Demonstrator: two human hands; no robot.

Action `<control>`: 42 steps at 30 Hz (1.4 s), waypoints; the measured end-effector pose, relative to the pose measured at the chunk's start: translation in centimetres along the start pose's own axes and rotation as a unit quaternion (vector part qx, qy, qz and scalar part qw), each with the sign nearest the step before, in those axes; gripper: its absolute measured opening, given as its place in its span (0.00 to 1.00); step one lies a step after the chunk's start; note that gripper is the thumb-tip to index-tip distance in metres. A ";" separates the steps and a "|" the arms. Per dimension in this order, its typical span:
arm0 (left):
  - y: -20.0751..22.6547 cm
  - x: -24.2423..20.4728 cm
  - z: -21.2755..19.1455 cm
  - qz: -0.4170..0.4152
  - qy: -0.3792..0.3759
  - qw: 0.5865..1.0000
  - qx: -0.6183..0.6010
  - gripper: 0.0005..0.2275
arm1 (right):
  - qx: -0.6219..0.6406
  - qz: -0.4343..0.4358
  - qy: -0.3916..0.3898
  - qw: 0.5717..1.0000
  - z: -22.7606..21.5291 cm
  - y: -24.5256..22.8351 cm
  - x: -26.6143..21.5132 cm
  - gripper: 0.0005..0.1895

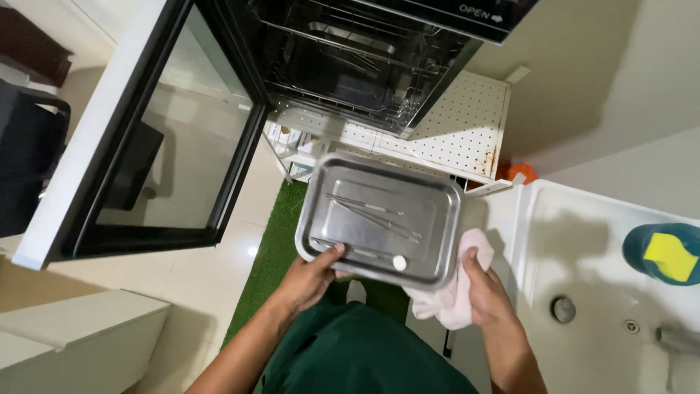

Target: Placing dental instruments into a sterilization tray and then into a sterilizer.

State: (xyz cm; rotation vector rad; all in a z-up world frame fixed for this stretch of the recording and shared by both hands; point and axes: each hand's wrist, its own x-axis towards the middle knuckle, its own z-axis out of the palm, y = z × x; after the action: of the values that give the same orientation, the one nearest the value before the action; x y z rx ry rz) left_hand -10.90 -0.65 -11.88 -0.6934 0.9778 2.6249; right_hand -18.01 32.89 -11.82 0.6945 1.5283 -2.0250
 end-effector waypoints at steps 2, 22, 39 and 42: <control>1.1 2.1 -1.5 0.010 0.006 1.000 0.007 0.16 | -0.027 0.018 0.011 0.999 -0.6 -0.5 -0.6 0.35; 11.8 28.0 -8.7 0.126 0.005 0.988 0.084 0.27 | -0.070 0.129 0.233 0.961 -3.1 -5.5 -2.6 0.34; 16.4 38.0 -5.9 0.169 0.245 0.953 0.061 0.23 | 0.034 0.177 0.227 0.957 -6.1 -3.0 -3.6 0.39; 16.9 37.8 -5.2 0.196 0.243 0.948 0.064 0.23 | 0.043 0.160 0.226 0.960 -6.5 -2.8 -3.6 0.38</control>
State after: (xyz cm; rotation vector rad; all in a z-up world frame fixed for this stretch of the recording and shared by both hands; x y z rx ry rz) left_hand -48.00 -14.03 -25.62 -1.2669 1.5501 2.7319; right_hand -16.61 40.15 -8.96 1.4206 1.4462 -1.7693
